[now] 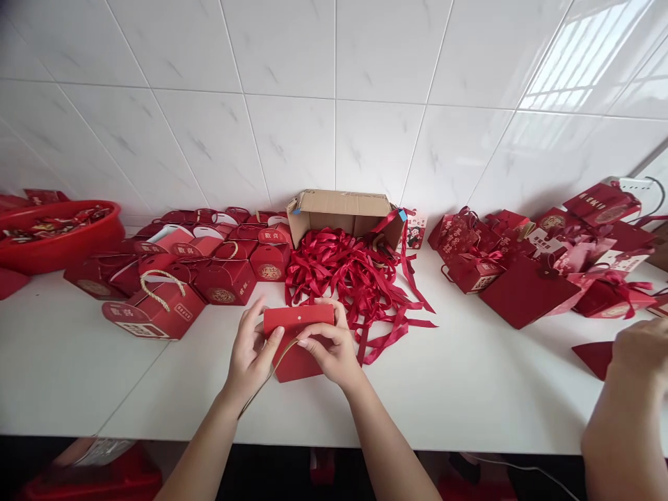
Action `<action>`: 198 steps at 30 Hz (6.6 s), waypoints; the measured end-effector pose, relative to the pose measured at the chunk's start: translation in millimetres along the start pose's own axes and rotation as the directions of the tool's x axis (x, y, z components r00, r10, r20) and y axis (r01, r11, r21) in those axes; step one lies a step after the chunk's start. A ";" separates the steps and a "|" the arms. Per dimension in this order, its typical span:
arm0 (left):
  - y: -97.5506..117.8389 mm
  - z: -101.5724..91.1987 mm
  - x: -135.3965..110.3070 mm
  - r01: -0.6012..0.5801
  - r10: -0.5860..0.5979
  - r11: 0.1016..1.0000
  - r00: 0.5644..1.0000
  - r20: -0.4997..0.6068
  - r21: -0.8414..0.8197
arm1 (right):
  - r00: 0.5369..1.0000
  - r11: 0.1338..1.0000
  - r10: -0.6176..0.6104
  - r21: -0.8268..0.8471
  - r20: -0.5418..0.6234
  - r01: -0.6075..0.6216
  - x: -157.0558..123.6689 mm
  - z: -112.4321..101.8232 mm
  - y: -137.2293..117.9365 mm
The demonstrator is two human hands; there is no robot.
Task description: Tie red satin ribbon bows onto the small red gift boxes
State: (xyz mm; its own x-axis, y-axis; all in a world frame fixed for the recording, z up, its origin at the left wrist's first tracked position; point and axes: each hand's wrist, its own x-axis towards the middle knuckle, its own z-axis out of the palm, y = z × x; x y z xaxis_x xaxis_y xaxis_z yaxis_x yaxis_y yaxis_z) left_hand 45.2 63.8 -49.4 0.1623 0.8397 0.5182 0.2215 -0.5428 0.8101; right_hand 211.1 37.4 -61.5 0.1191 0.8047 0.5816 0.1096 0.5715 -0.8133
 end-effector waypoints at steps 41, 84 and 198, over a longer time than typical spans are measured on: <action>24.8 -45.5 -31.1 -0.221 0.216 0.970 0.975 0.057 0.102 | 0.981 0.971 -0.157 -0.200 -0.118 0.131 -31.0 -0.8 -22.2; 80.5 -18.7 -47.7 0.289 -0.201 0.901 0.939 0.279 -0.324 | 0.933 0.917 -0.358 -0.174 0.042 0.360 -48.7 -12.8 -70.2; -74.3 8.4 -97.8 -0.254 0.083 0.785 0.947 0.310 0.566 | 0.483 0.487 0.091 -0.384 -0.871 -0.784 -47.3 -344.2 43.7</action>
State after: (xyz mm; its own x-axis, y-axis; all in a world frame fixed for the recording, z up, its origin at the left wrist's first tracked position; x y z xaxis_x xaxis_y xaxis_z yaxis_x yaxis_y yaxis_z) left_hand 21.0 21.8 -162.5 0.4706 0.7451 0.4726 0.6765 -0.6485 0.3490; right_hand 549.9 -31.0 -117.6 0.9270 0.3004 0.2247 0.3390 -0.4146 -0.8445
